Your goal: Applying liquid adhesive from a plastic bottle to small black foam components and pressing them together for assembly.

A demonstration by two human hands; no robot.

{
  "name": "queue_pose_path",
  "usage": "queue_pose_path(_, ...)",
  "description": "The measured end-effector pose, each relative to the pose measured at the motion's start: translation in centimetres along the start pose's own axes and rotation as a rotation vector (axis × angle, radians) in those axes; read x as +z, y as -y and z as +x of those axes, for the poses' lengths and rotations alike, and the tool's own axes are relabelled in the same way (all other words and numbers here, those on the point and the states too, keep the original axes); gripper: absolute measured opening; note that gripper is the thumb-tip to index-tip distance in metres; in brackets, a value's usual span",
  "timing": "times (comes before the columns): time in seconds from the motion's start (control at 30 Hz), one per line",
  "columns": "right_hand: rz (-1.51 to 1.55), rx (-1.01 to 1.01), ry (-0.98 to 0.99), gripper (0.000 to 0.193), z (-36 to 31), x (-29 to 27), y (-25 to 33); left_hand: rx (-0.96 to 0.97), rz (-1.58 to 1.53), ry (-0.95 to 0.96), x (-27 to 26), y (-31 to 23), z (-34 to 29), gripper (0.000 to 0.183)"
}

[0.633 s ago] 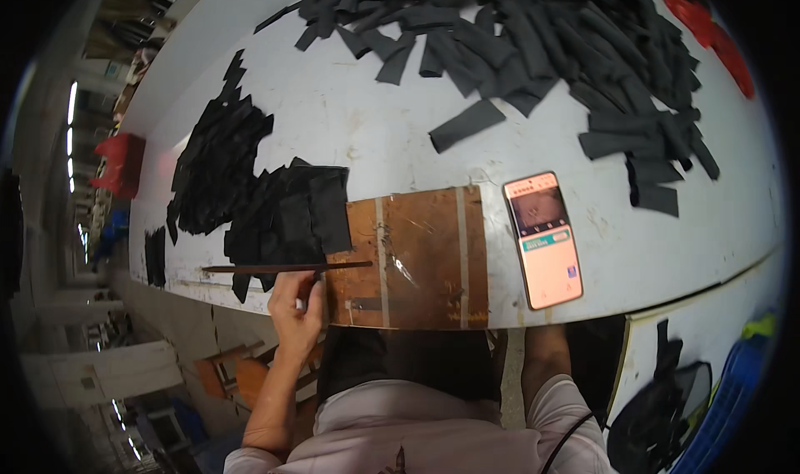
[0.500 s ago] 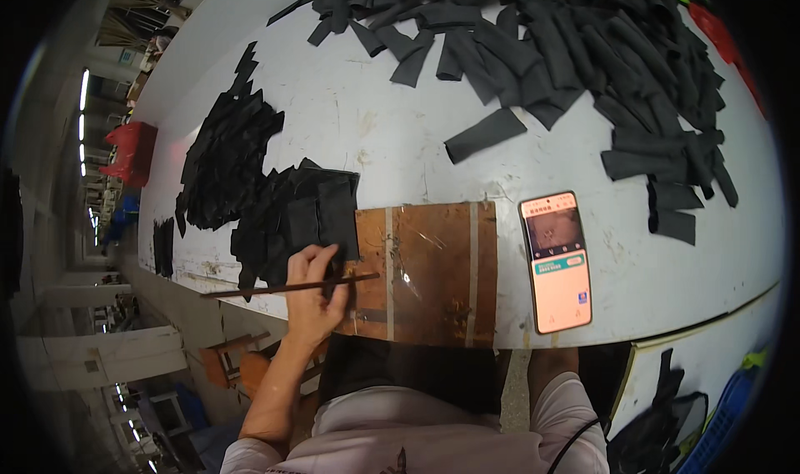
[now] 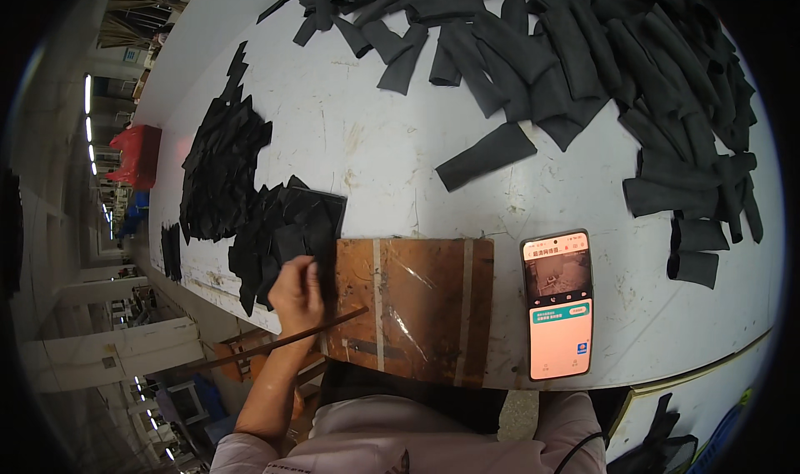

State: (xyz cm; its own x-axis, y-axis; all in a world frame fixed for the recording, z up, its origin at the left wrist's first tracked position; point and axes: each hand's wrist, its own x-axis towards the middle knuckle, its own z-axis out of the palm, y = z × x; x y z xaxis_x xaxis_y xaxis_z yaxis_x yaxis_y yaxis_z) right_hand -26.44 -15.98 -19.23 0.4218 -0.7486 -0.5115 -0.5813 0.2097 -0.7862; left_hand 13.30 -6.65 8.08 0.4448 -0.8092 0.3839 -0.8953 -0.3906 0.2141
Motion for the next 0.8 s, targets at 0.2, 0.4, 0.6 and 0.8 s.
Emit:
queue_pose_path(0.2,-0.078,-0.021,-0.068,0.011,0.3,-1.1,0.1,-0.666,-0.665,-0.026,-1.4,-0.7,0.2,0.017)
queue_pose_path(0.4,-0.176,-0.071,-0.14,0.011,0.0,-1.4,1.5,-0.812,-0.854,0.021,-2.8,-1.4,0.3,0.015)
queue_pose_path(0.6,-0.285,-0.135,-0.244,0.01,0.3,-1.1,3.7,-0.86,-0.956,-0.14,-3.4,-1.8,-0.1,0.004)
queue_pose_path(0.8,-0.403,-0.184,-0.359,0.01,1.4,1.1,9.0,-0.662,-1.029,-0.218,-4.8,-0.5,-2.2,0.007)
